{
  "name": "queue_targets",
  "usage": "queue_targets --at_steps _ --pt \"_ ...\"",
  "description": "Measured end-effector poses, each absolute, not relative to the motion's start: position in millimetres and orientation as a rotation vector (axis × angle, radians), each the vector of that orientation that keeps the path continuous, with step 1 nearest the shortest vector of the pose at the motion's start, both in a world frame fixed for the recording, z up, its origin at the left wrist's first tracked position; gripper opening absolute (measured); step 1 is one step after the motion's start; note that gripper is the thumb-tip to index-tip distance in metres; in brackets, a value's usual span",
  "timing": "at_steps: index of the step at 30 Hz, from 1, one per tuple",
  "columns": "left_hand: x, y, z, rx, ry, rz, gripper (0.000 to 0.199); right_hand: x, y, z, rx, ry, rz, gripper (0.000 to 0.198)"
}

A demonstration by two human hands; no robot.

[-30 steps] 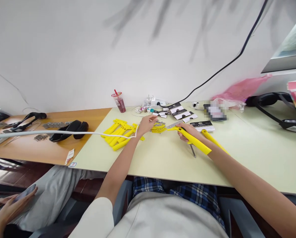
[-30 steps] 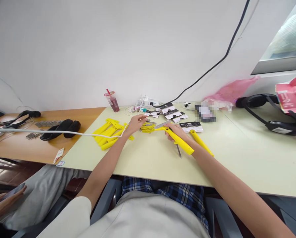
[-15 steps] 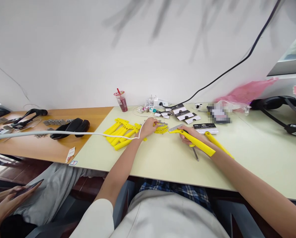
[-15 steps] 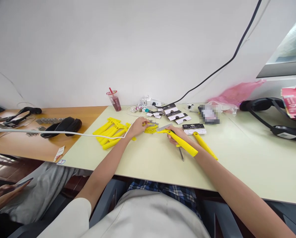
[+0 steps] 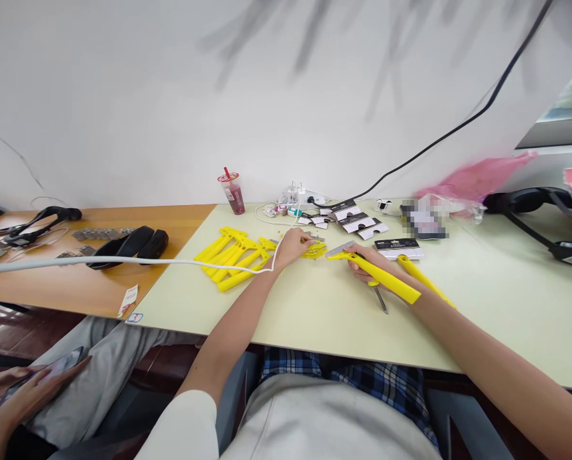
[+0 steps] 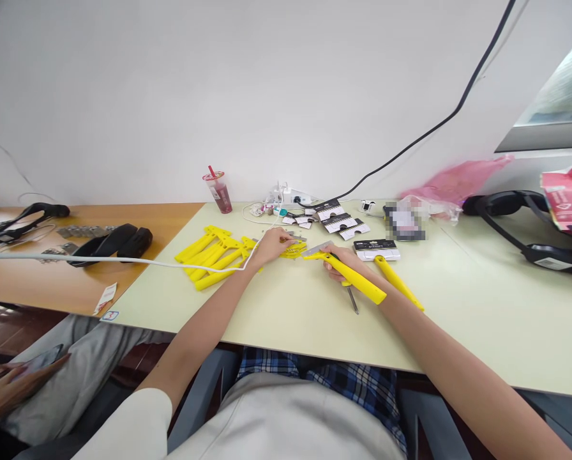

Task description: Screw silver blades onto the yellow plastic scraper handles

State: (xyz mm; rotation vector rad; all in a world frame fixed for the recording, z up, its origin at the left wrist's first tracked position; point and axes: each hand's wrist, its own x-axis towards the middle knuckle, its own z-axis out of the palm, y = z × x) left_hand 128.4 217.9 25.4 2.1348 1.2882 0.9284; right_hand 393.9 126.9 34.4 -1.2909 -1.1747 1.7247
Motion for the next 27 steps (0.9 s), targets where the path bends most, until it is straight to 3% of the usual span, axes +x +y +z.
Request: queue_targets --at_steps 18,27 --pt "126 226 13 2.127 1.345 1.033 0.012 394 130 33 -1.291 -1.21 1.717 0.048" --pt "123 229 15 2.172 1.487 0.894 0.015 393 128 36 -1.37 -1.233 1.713 0.047"
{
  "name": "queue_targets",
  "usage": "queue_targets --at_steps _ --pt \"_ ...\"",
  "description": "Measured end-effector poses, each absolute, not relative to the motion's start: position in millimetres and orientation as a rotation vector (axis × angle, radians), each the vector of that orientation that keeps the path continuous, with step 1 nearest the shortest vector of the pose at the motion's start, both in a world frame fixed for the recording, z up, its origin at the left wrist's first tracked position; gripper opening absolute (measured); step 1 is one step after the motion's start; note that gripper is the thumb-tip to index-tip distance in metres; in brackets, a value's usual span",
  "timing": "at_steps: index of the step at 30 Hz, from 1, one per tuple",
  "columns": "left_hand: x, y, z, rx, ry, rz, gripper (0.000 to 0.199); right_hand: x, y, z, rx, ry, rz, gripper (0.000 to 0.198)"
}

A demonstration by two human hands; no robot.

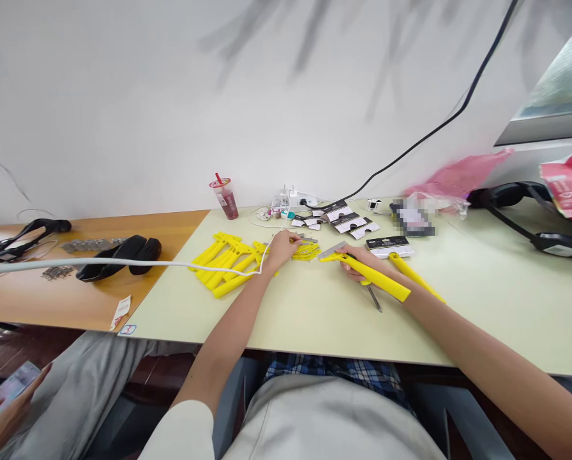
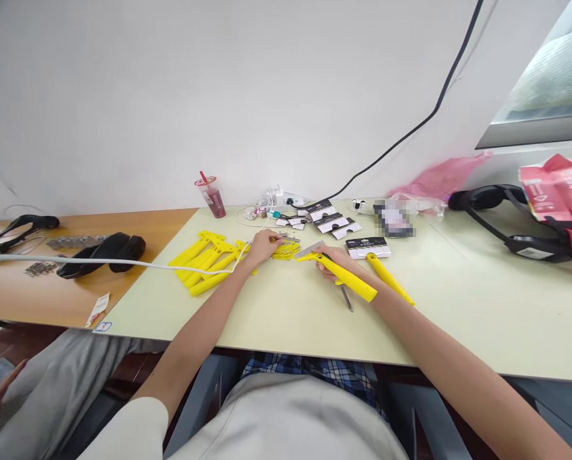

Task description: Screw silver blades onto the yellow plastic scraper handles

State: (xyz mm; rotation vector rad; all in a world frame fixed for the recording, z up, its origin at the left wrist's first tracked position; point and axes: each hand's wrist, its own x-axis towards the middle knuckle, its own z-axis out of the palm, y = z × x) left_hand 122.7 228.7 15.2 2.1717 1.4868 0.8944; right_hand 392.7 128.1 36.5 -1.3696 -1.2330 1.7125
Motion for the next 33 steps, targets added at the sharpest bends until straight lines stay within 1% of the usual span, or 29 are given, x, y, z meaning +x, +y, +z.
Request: queue_targets --at_steps 7,12,19,23,27,33 --pt "116 231 19 2.177 1.519 0.932 0.027 388 118 49 -1.373 -1.21 1.676 0.038" --pt "103 233 20 2.17 1.545 0.912 0.018 384 115 56 -1.371 -1.189 1.673 0.033" --pt "96 232 18 2.148 1.508 0.883 0.013 383 116 58 -1.444 -1.167 1.68 0.039" --pt "101 228 24 2.17 1.481 0.885 0.013 384 116 55 -1.407 -1.2 1.654 0.034" --pt "111 226 27 2.159 1.434 0.883 0.007 385 118 53 -1.397 -1.213 1.664 0.032" --pt "116 236 19 2.021 1.397 0.84 0.015 386 122 48 -1.432 -1.19 1.71 0.044"
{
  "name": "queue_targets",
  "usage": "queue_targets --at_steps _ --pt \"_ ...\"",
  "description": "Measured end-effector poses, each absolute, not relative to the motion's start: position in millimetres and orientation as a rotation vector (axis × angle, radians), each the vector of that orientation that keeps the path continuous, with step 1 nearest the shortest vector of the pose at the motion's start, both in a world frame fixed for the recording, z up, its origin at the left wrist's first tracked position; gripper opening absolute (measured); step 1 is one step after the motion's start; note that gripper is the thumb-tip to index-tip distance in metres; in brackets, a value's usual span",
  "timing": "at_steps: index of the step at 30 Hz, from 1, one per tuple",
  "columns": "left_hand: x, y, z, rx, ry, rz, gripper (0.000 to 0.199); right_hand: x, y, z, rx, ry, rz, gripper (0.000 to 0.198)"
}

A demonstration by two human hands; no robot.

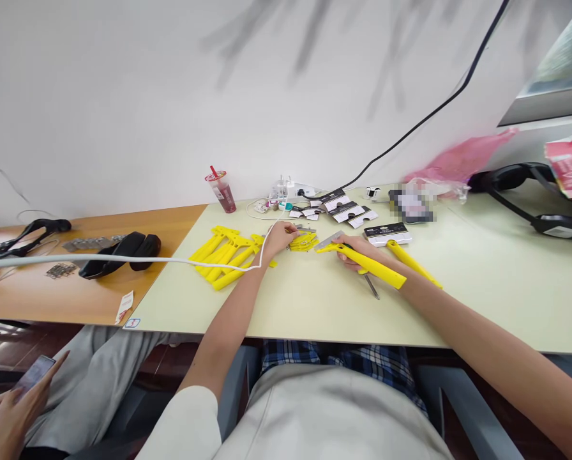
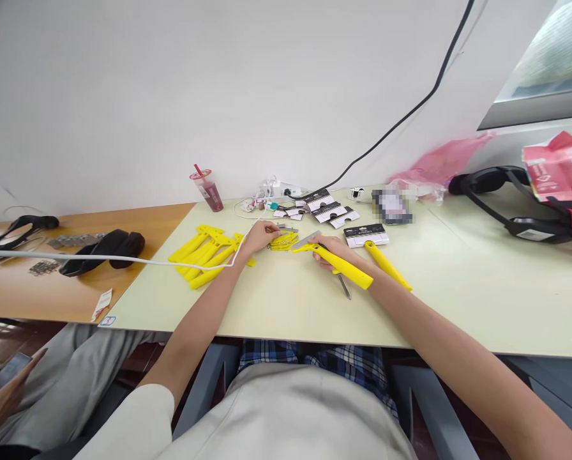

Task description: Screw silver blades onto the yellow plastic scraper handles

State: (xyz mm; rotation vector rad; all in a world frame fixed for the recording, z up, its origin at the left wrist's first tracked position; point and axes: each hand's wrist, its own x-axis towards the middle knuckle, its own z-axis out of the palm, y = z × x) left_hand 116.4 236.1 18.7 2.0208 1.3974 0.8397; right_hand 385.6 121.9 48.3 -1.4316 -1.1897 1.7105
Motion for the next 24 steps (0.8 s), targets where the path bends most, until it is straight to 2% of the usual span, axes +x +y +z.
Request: queue_targets --at_steps 6,14,24 --pt "114 247 16 2.034 1.394 0.791 0.015 387 121 47 -1.401 -1.218 1.688 0.045" --pt "116 274 39 2.117 1.308 0.502 0.022 386 119 56 -1.389 -1.154 1.698 0.028" --pt "125 299 55 2.215 1.22 0.263 0.024 390 129 41 -1.343 -1.158 1.737 0.034"
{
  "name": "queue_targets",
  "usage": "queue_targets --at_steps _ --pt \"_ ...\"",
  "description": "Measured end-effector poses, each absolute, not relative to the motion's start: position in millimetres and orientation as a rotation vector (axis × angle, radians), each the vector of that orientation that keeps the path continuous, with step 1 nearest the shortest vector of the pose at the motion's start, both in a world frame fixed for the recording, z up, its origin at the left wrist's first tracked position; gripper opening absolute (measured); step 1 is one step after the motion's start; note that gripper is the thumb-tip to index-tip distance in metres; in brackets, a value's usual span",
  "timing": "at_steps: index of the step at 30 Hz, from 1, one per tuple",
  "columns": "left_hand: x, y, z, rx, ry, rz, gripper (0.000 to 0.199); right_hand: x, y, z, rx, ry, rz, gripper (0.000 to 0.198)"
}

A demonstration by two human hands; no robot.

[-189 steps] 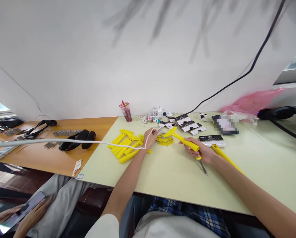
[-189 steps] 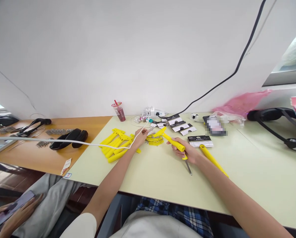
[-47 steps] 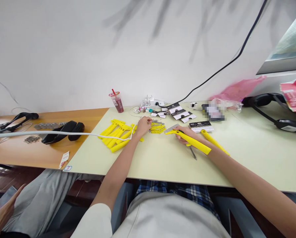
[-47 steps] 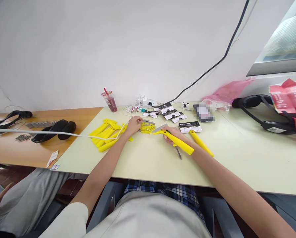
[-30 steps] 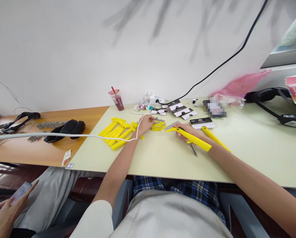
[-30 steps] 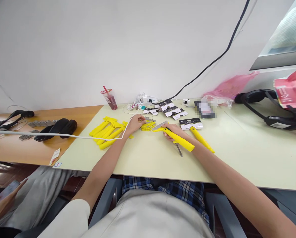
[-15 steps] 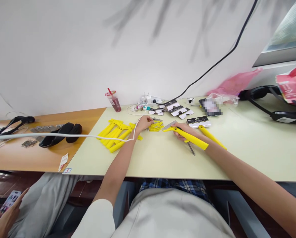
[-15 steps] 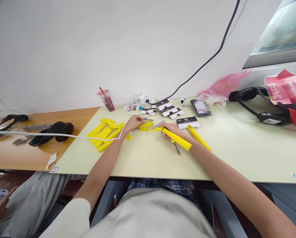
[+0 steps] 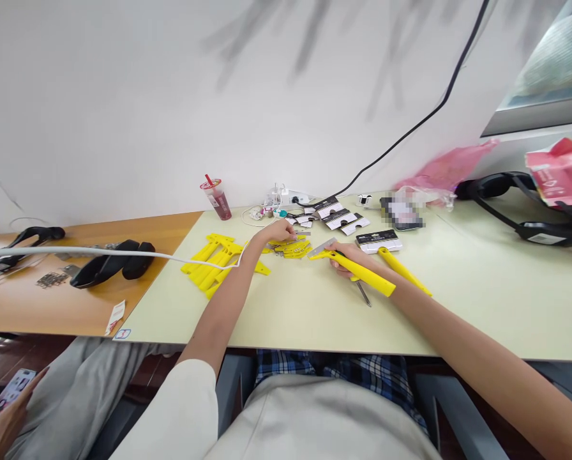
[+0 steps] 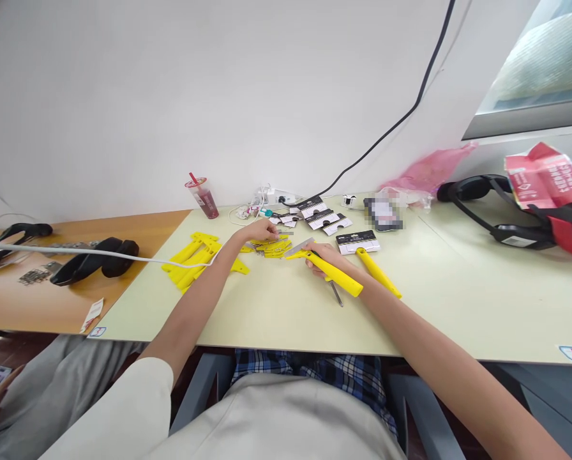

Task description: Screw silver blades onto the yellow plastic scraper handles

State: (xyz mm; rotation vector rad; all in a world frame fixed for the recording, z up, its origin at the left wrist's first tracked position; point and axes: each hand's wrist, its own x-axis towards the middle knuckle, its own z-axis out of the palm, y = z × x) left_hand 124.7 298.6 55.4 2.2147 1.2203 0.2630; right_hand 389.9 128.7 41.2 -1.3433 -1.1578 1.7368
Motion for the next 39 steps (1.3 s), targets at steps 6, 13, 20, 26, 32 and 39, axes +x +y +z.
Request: queue_targets --at_steps 6,13,20,26,32,39 --pt "123 292 55 2.252 1.238 0.322 0.027 389 135 35 -1.329 -1.131 1.736 0.031" --pt "128 287 59 2.282 1.215 0.336 0.025 392 130 40 -1.259 -1.179 1.772 0.03" --pt "137 287 66 2.326 1.256 0.269 0.021 383 132 39 -1.346 -1.063 1.725 0.031" --pt "142 282 77 2.374 1.224 0.214 0.021 382 133 36 -1.321 -1.062 1.726 0.03" --pt "142 278 80 2.409 1.194 0.22 0.012 386 132 34 -1.272 -1.132 1.774 0.027" --pt "145 272 79 2.501 1.143 0.226 0.009 388 138 22 -1.228 -1.154 1.709 0.033"
